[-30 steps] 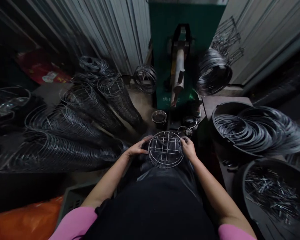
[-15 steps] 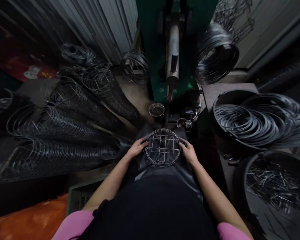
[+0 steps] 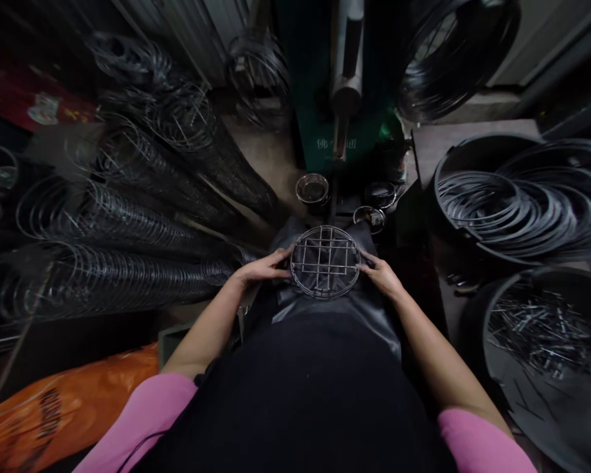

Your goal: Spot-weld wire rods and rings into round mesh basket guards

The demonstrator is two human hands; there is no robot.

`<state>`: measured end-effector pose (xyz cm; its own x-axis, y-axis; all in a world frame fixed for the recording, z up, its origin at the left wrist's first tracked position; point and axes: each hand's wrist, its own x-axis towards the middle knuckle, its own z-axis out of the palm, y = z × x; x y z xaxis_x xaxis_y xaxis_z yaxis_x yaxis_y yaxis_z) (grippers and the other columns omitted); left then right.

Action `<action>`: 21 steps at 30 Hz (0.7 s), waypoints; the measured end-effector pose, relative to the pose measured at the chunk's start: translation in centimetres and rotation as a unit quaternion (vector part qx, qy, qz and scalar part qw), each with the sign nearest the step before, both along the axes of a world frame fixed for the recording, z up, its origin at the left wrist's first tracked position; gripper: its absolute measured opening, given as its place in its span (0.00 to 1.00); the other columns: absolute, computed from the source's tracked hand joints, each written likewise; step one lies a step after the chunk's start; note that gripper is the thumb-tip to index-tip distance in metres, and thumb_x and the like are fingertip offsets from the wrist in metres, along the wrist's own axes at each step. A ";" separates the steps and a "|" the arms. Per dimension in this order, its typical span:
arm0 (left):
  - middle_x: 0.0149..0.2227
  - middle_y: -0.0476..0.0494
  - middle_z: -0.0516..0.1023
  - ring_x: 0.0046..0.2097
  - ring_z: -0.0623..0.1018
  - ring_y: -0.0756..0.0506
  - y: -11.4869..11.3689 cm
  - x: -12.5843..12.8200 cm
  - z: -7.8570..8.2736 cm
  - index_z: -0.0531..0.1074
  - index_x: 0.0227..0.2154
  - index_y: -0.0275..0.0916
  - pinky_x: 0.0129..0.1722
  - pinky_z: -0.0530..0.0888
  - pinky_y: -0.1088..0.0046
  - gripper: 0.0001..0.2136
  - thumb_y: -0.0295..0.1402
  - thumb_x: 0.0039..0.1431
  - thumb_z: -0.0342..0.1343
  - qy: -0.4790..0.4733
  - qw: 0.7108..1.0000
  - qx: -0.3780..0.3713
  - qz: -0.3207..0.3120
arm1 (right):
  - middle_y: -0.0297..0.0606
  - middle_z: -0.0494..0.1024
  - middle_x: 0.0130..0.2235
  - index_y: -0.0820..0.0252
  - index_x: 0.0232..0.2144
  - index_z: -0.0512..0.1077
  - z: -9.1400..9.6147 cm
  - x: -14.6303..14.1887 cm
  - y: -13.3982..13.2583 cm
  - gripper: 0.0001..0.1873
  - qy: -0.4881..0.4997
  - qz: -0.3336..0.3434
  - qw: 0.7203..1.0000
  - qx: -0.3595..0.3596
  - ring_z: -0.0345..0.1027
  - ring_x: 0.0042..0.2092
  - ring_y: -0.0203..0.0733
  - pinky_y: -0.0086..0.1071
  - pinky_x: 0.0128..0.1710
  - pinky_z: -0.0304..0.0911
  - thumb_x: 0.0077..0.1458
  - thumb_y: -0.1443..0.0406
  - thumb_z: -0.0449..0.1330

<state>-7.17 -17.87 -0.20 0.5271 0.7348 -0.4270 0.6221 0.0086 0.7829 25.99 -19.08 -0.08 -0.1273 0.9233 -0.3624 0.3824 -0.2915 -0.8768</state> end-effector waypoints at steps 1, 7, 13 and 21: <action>0.63 0.36 0.50 0.64 0.51 0.36 -0.3 0.0 0.3 0.46 0.62 0.38 0.61 0.49 0.60 0.46 0.47 0.41 0.62 0.013 1.000 0.005 -0.011 | 0.36 0.71 0.51 0.57 0.51 0.69 0.2 0.0 -0.1 0.27 0.000 0.000 1.000 -0.003 0.63 0.54 0.48 0.43 0.58 0.52 0.46 0.60 0.62; 0.64 0.25 0.41 0.63 0.45 0.28 -2.7 3.2 1.0 0.38 0.63 0.37 0.57 0.47 0.46 0.62 0.57 0.25 0.64 0.160 0.979 0.109 0.067 | 0.36 0.71 0.51 0.57 0.51 0.69 0.4 -0.2 -0.5 0.26 -0.023 -0.002 1.000 0.010 0.61 0.55 0.48 0.43 0.59 0.51 0.47 0.61 0.62; 0.64 0.23 0.37 0.64 0.42 0.29 -3.8 4.9 0.3 0.37 0.62 0.33 0.56 0.49 0.47 0.63 0.56 0.26 0.64 0.225 0.960 0.136 0.095 | 0.36 0.69 0.53 0.58 0.51 0.68 -1.2 -0.3 -0.7 0.27 -0.038 -0.009 0.998 0.046 0.58 0.57 0.47 0.41 0.61 0.48 0.47 0.62 0.61; 0.64 0.23 0.39 0.64 0.40 0.30 -3.4 5.1 -0.1 0.36 0.62 0.32 0.56 0.49 0.46 0.64 0.54 0.25 0.66 0.202 0.965 0.138 0.097 | 0.34 0.70 0.53 0.57 0.50 0.69 -1.9 -0.4 -0.5 0.25 -0.035 -0.023 0.996 0.076 0.59 0.57 0.46 0.41 0.61 0.48 0.46 0.64 0.60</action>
